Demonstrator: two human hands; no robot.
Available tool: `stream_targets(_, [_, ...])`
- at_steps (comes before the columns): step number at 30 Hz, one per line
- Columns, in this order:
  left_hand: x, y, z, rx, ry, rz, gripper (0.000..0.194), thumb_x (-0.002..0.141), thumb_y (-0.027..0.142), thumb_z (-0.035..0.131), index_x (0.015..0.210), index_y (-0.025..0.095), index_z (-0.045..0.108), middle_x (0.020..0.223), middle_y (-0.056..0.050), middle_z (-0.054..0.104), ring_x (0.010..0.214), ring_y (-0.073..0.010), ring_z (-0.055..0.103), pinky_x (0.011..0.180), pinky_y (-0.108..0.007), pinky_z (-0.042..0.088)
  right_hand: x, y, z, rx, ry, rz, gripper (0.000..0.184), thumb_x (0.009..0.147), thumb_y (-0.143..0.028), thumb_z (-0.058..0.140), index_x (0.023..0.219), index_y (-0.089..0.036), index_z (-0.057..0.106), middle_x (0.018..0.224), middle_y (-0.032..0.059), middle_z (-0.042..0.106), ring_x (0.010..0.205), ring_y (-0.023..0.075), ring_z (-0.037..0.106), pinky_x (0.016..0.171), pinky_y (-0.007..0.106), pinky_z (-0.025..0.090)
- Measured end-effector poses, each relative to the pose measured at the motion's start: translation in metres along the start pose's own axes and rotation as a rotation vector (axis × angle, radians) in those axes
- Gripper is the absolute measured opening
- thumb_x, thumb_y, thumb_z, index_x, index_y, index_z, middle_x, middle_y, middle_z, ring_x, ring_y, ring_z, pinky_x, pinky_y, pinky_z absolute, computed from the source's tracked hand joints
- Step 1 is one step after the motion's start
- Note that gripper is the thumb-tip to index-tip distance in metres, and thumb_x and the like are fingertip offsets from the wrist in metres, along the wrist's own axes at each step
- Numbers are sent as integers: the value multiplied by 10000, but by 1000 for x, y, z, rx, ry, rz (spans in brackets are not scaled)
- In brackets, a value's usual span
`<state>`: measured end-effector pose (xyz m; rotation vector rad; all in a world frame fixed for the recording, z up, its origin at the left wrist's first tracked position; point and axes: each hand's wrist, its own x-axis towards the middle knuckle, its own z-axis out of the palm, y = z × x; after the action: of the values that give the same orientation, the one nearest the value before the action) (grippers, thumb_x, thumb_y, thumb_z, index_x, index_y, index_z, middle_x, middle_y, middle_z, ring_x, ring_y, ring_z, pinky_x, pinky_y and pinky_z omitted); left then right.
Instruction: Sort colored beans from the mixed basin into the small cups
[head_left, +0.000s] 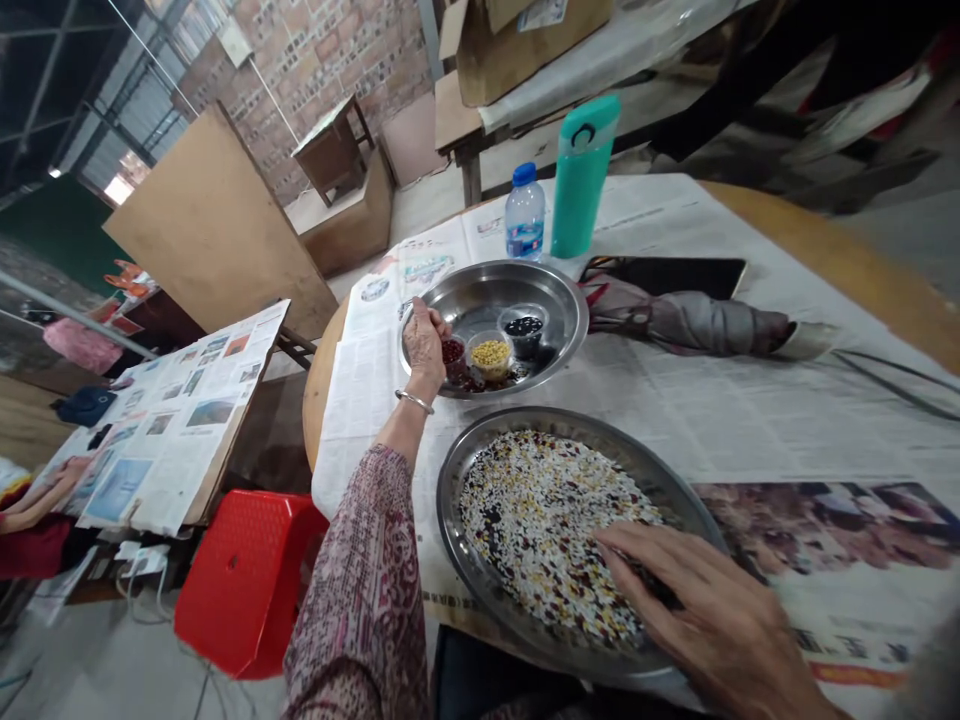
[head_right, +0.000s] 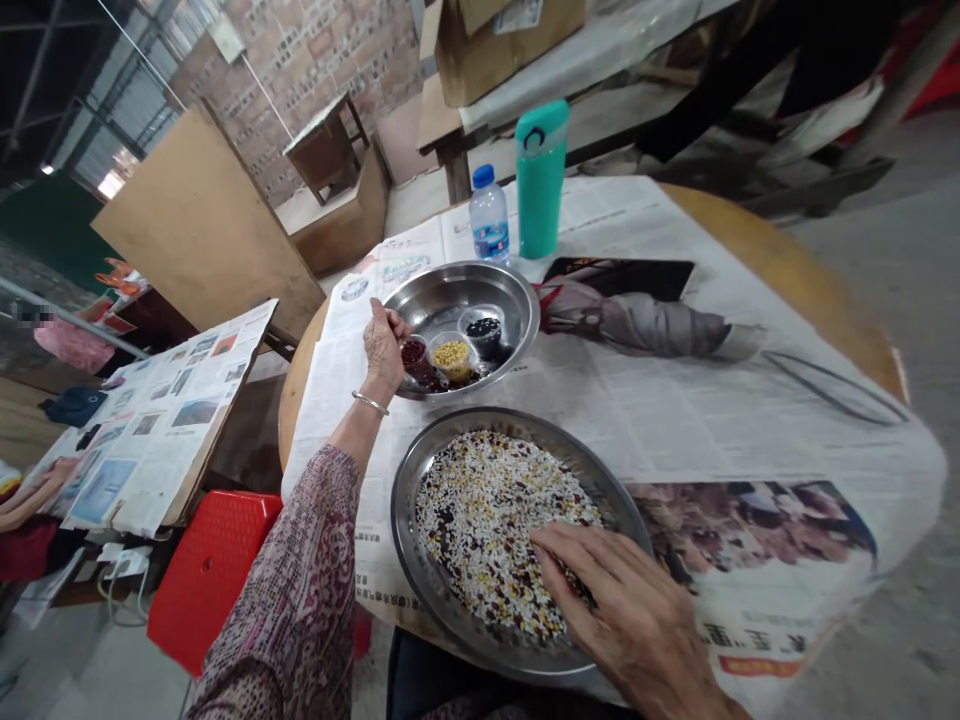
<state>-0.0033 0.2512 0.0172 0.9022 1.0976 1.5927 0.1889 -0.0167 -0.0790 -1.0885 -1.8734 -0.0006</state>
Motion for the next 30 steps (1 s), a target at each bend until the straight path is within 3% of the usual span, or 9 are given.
stream_targets(3, [-1,1,-5,22,-83,15,608,1036,554,338,547,213,459,525,10,553,552,-98,556,696,-276,473,1,0,0,5,-2,18,132,978,-207,547,1054,-214,654,937,39,761,832,186,722,854,335,510])
stream_targets(7, [-6,8,-12,7,-198,-66,700,1039,583,173,623,199,585,783,-80,752,835,-174,718,942,-376,511,0,0,0,14,-6,24,132,963,-206,570,1058,-216,661,945,36,764,840,191,724,865,338,512])
stream_targets(11, [-10,11,-15,10,-229,-84,699,1039,570,167,791,177,689,1082,-115,760,1182,-242,664,1119,-452,422,-1,1,0,11,-14,23,138,960,-182,574,1071,-208,651,955,41,762,856,189,722,875,337,509])
stream_targets(14, [-11,12,-15,37,-254,-71,683,1036,572,191,860,159,707,1160,-142,732,1299,-282,590,1167,-472,370,-1,0,0,-2,-19,18,134,960,-166,574,1066,-208,646,948,38,760,855,182,721,875,331,509])
stream_targets(18, [-13,11,-16,35,-288,-54,613,1036,548,247,937,146,699,1128,-162,736,1279,-296,605,1182,-483,339,1,-1,-1,-1,-23,21,125,958,-159,574,1051,-202,645,934,36,759,836,175,721,865,326,511])
stream_targets(24, [-15,7,-15,2,-286,-6,263,1014,271,443,978,195,693,940,-75,771,1000,-196,720,1093,-393,435,1,-1,-1,16,-16,38,133,937,-158,594,1038,-216,660,928,22,763,820,178,725,855,325,514])
stream_targets(27, [-15,4,-15,67,-300,22,209,958,146,509,977,223,702,989,-39,766,1039,-179,699,1076,-374,443,0,-1,0,26,-18,58,139,929,-158,603,1033,-229,664,923,13,764,813,178,725,850,326,518])
stream_targets(30, [-14,1,-18,145,-323,59,282,882,41,523,985,222,714,1070,-12,746,1124,-174,664,1097,-362,419,-2,0,0,47,-17,89,151,919,-158,614,1029,-242,674,926,7,766,817,178,726,845,322,527])
